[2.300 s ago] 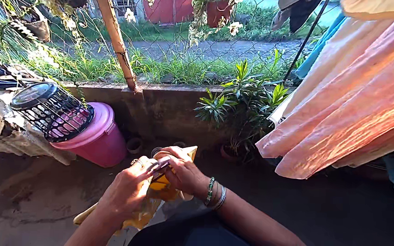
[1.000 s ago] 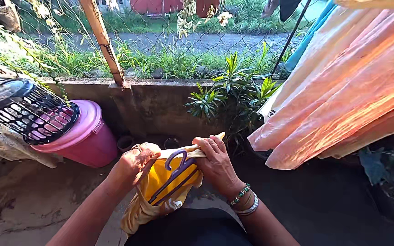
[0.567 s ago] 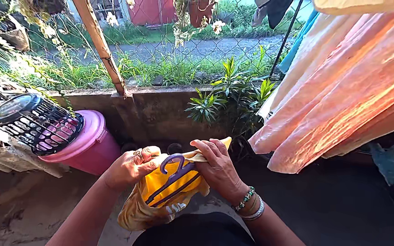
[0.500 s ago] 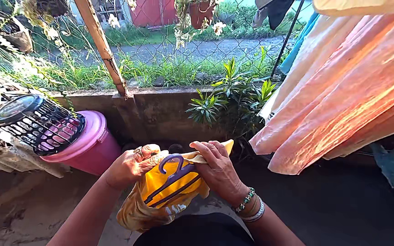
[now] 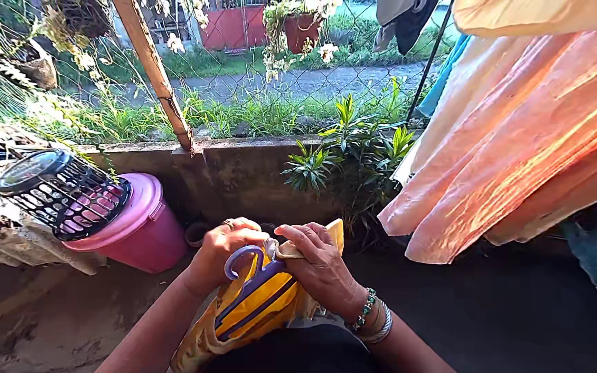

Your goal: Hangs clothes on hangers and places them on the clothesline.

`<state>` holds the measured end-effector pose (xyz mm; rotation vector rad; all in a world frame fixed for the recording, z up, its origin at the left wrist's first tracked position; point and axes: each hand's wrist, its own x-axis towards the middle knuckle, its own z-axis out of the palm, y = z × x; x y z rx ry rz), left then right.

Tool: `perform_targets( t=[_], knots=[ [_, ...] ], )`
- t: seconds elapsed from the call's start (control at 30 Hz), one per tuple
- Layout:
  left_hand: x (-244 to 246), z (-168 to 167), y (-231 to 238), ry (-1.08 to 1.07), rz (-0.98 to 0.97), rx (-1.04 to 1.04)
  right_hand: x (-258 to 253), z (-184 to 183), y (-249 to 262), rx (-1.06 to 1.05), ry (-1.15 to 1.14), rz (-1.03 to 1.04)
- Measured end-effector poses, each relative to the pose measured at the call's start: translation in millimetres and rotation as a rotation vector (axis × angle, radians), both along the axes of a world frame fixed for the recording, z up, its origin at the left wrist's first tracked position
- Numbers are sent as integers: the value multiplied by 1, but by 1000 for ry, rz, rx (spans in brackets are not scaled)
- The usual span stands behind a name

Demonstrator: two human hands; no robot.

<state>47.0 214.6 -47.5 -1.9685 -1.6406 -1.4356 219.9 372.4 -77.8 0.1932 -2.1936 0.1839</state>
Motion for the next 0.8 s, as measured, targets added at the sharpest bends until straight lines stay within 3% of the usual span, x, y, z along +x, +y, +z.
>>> perform_targets(
  t=[0.1, 0.2, 0.33, 0.47, 0.67, 0.8],
  knots=[
    [-2, 14, -5, -184, -4, 109, 5, 1, 4, -25, -3, -28],
    [10, 32, -11, -222, -38, 64, 9, 1, 4, -38, -26, -60],
    [11, 40, -14, 10, -15, -180, 10, -5, 0, -67, 1, -1],
    [7, 17, -14, -111, -157, -317, 16, 1, -2, -83, 32, 32],
    [23, -7, -9, -151, -165, -171, 19, 4, -7, -65, 28, 43],
    [22, 0, -6, -71, -30, -56, 18, 2, -8, -84, 28, 32]
  ],
)
